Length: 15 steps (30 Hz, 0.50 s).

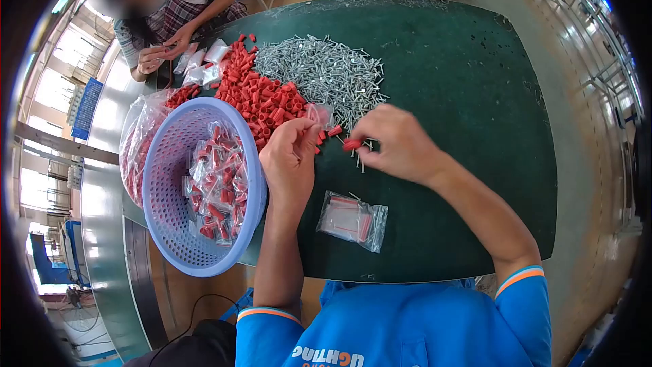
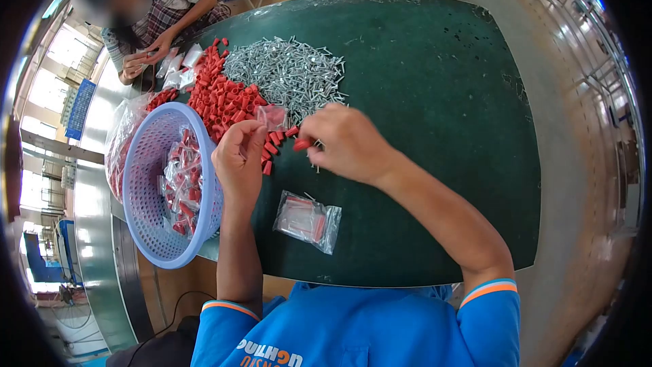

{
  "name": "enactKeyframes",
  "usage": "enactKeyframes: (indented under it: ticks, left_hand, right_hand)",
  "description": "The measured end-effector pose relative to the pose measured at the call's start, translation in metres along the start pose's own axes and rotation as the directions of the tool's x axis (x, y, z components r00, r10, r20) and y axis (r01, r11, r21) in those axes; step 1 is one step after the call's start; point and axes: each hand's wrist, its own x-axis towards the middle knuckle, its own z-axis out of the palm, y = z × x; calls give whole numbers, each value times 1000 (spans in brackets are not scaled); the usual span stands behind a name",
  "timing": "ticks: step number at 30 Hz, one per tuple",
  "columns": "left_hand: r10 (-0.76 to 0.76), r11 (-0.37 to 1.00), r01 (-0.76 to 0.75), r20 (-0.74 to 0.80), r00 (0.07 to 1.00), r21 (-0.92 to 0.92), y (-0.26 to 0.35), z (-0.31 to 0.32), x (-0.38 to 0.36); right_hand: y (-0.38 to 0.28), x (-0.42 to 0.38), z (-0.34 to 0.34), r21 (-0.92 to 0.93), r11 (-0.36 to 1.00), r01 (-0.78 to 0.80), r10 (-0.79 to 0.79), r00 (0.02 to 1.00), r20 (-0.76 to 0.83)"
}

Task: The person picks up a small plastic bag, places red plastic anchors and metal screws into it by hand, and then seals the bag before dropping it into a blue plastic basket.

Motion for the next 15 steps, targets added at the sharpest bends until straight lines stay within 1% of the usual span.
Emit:
enactKeyframes:
  ticks: [1,2,4,5,7,8,9,11,12,14,15]
  left_hand:
    - [41,999,-42,57,997,17,1,1,-1]
    - [37,999,-38,61,997,10,0,3,-3]
    - [227,974,-223,205,952,-42,0,10,-6]
    - [233,973,-227,211,949,-52,3,13,-7]
    - [216,973,-229,318,923,4,13,15,-12]
    - [148,982,-180,383,912,51,18,14,-14]
    - [150,982,-183,384,911,50,18,16,-15]
    - [206,973,-228,362,909,21,16,18,-17]
    - [203,974,-227,362,910,23,16,18,-18]
    - [190,975,-216,333,924,43,18,17,-17]
    - [188,976,-214,332,924,43,19,16,-16]
  right_hand:
    - [0,-1,-12,75,997,-28,30,999,-21]
    - [-6,0,-25,72,997,-36,38,999,-16]
    - [-19,4,-53,181,941,-286,284,958,41]
    - [-21,5,-59,175,940,-294,293,956,35]
    - [-23,11,-64,202,947,-249,226,965,133]
    - [-19,11,-61,151,978,-142,124,985,122]
    - [-18,13,-61,150,978,-143,126,985,119]
    - [-18,16,-58,-37,996,85,-80,988,133]
    - [-19,17,-58,-34,996,86,-81,988,133]
    - [-22,20,-60,-176,946,272,-240,953,183]
    - [-23,21,-60,-175,946,273,-241,953,184]
